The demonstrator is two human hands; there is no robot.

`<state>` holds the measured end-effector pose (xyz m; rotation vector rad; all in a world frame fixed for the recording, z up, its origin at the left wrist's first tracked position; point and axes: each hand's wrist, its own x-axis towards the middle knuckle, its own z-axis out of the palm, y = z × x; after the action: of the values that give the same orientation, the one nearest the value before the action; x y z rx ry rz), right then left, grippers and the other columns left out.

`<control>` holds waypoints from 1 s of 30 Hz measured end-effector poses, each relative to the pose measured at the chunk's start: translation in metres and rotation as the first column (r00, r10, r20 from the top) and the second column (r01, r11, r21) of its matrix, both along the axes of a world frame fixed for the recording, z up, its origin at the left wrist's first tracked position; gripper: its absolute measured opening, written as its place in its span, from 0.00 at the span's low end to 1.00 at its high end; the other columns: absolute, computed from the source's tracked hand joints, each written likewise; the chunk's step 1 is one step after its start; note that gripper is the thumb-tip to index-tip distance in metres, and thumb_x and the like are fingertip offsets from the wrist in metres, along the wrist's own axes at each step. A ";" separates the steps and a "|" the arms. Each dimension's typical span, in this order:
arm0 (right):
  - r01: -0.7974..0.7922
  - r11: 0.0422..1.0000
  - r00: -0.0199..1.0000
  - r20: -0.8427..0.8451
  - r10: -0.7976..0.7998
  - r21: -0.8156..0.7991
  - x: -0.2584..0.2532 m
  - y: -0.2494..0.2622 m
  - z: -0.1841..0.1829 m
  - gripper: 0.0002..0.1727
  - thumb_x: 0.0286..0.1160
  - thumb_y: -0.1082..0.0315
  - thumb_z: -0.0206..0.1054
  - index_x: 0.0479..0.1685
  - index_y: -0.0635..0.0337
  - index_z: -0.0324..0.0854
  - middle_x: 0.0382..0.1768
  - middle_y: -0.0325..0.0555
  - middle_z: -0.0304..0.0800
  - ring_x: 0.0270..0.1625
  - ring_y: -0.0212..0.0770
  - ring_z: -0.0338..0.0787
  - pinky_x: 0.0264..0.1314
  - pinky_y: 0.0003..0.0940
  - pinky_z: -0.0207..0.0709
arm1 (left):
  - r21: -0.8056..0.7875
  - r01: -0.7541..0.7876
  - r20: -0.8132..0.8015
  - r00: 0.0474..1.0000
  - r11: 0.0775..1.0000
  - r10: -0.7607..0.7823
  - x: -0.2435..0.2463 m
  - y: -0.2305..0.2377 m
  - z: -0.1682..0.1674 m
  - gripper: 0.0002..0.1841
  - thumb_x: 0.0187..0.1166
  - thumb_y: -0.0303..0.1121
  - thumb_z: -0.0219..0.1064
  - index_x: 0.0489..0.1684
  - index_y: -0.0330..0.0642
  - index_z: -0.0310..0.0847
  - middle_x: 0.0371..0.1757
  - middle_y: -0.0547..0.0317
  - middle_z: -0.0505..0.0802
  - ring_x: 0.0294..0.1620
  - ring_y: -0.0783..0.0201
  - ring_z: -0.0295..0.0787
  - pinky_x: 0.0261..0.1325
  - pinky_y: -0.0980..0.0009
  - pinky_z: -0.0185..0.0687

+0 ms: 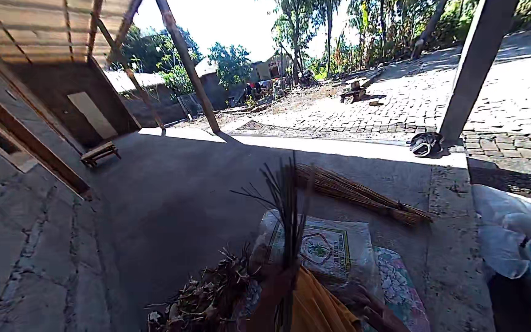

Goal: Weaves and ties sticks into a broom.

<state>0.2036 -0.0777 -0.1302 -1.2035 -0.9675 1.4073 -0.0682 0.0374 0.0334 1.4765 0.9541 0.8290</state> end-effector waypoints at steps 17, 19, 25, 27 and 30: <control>0.379 0.664 0.840 0.060 -0.538 0.645 -0.004 -0.018 0.123 0.35 0.69 0.71 0.75 0.75 0.75 0.66 0.43 0.36 0.92 0.46 0.27 0.91 0.57 0.27 0.86 | 0.447 0.278 0.253 0.873 0.850 -0.418 0.171 -0.060 -0.136 0.22 0.62 0.28 0.81 0.53 0.24 0.84 0.50 0.50 0.95 0.54 0.73 0.92 0.64 0.71 0.86; 0.371 0.800 0.860 0.151 -0.488 0.471 -0.013 -0.020 0.078 0.32 0.73 0.72 0.69 0.75 0.79 0.67 0.43 0.43 0.91 0.46 0.29 0.90 0.57 0.29 0.85 | 0.340 0.302 0.101 0.930 0.890 -0.354 0.157 -0.068 -0.173 0.21 0.64 0.27 0.77 0.52 0.19 0.84 0.47 0.44 0.94 0.52 0.67 0.92 0.63 0.66 0.86; 0.447 0.837 0.816 0.239 -0.527 0.316 -0.017 0.000 0.106 0.21 0.85 0.68 0.57 0.69 0.75 0.75 0.33 0.44 0.87 0.33 0.28 0.85 0.45 0.26 0.82 | 0.269 0.279 0.117 0.941 0.922 -0.319 0.167 -0.070 -0.154 0.21 0.75 0.24 0.60 0.62 0.14 0.75 0.53 0.44 0.91 0.57 0.79 0.86 0.68 0.78 0.78; 0.438 0.862 0.813 0.296 -0.501 0.255 -0.004 0.011 0.134 0.22 0.85 0.68 0.59 0.70 0.76 0.74 0.33 0.45 0.88 0.32 0.30 0.87 0.43 0.28 0.85 | 0.163 0.298 0.147 0.935 0.940 -0.322 0.173 -0.070 -0.124 0.18 0.77 0.21 0.58 0.61 0.17 0.77 0.49 0.49 0.91 0.53 0.79 0.86 0.64 0.77 0.80; 0.392 0.913 0.801 0.446 -0.399 0.114 0.016 0.031 0.137 0.31 0.79 0.63 0.72 0.75 0.71 0.70 0.49 0.58 0.92 0.48 0.47 0.93 0.59 0.46 0.85 | -0.132 0.278 0.153 0.954 0.951 -0.258 0.181 -0.063 -0.105 0.11 0.84 0.22 0.55 0.55 0.26 0.77 0.39 0.59 0.91 0.42 0.75 0.88 0.53 0.74 0.86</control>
<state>0.2196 -0.0470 0.0070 -1.6629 -0.9640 0.7878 0.1130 -0.0260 -0.0713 1.3630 0.6811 0.6327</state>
